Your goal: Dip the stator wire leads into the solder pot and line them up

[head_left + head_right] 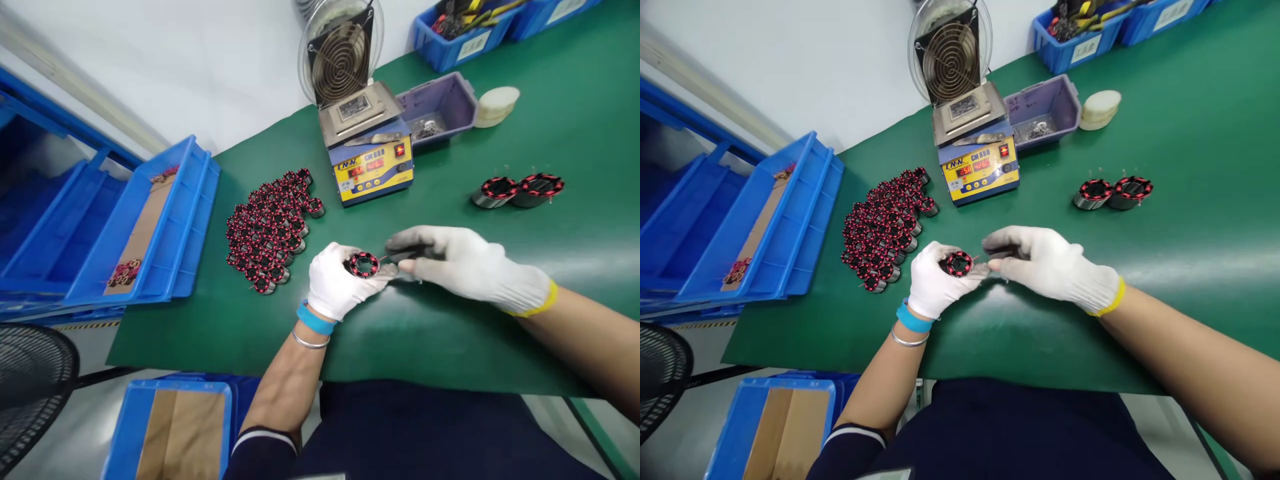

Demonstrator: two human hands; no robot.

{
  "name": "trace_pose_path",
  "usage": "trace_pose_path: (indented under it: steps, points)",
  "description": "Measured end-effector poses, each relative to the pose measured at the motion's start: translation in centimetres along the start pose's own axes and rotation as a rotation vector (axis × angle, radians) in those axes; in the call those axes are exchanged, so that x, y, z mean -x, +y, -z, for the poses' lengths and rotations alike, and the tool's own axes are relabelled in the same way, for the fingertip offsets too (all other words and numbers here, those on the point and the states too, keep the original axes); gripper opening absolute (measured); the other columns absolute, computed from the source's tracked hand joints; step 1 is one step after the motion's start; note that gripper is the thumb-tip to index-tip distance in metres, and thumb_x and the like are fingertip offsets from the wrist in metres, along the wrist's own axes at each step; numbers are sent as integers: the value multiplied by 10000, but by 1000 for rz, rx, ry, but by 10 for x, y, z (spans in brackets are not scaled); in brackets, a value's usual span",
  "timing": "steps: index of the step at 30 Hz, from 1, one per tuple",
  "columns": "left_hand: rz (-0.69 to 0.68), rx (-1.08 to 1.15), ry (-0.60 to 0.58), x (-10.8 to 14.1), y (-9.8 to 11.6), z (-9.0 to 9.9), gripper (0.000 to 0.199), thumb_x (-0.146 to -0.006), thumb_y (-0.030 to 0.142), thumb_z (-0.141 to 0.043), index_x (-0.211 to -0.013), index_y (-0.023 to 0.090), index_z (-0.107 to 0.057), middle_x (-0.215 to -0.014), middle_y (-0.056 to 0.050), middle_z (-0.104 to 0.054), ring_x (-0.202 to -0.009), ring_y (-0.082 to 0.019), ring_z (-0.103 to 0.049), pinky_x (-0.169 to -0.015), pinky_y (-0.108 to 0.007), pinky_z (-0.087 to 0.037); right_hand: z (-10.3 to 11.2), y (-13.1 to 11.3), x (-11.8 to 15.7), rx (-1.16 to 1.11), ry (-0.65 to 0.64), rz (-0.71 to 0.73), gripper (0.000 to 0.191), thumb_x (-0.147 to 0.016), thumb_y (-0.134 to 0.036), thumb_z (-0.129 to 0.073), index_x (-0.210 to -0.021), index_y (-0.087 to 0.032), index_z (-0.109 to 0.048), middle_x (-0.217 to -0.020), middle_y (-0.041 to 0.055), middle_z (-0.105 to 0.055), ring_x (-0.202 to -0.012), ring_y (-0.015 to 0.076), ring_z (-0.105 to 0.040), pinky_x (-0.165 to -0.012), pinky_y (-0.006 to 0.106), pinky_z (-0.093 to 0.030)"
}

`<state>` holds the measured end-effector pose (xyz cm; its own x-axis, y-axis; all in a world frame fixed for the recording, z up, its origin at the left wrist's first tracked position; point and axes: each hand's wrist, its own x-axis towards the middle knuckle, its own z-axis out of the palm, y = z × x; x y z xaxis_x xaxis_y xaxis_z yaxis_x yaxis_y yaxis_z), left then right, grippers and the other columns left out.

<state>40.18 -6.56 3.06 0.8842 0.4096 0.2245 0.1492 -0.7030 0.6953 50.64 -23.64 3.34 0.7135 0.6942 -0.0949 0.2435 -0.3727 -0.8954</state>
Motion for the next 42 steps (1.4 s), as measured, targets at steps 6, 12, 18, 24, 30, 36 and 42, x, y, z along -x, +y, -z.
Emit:
trace_pose_path:
  steps: [6,12,18,24,30,36,42]
  points:
    - [-320,-274,182,4,-3,-2,414,-615,569,-822,-729,188,-708,-672,-45,-628,-647,-226,-647,-621,-359,-498,-12,-9,2,-72,-107,-46,395,-769,-460,-634,-960,-122,-707,-859,84,-711,-727,155,-634,-641,240,-509]
    - [-40,38,33,5,3,-7,441,-520,511,-900,-761,208,-689,-882,-67,-692,-911,-250,-685,-788,-370,-567,-9,-3,4,238,30,189,306,-858,-379,-508,-830,-144,-701,-812,66,-694,-684,137,-619,-627,232,-463]
    - [582,941,-477,3,8,-6,564,-783,609,-638,-1144,177,-610,-644,21,-605,-414,-113,-529,-348,-220,-337,-1,5,3,551,110,541,321,-936,-341,-445,-895,-156,-704,-905,91,-701,-765,173,-646,-716,284,-484]
    - [662,1119,-634,-3,2,-2,529,-748,560,-686,-1074,144,-648,-564,5,-628,-306,-85,-421,-295,-202,-279,2,1,8,703,140,689,334,-962,-287,-411,-931,-137,-708,-926,112,-700,-817,183,-644,-764,299,-493]
    - [790,1124,-492,-4,5,-10,368,-829,521,-623,-794,158,-675,-600,-30,-638,-468,-117,-584,-356,-183,-385,-1,-1,8,709,63,659,326,-937,-285,-425,-953,-161,-726,-890,106,-693,-856,199,-645,-780,311,-483]
    - [718,1132,-515,0,9,-6,481,-715,580,-710,-1016,209,-662,-733,10,-614,-353,-61,-449,-297,-211,-231,0,-2,6,621,56,552,346,-927,-351,-438,-903,-151,-719,-917,126,-697,-856,227,-648,-798,351,-494]
    - [692,1138,-605,1,0,-8,483,-764,634,-623,-965,196,-652,-734,-42,-698,-358,-73,-449,-333,-216,-234,13,-4,9,369,206,288,293,-879,-389,-508,-902,-169,-701,-957,103,-701,-842,217,-653,-755,323,-497]
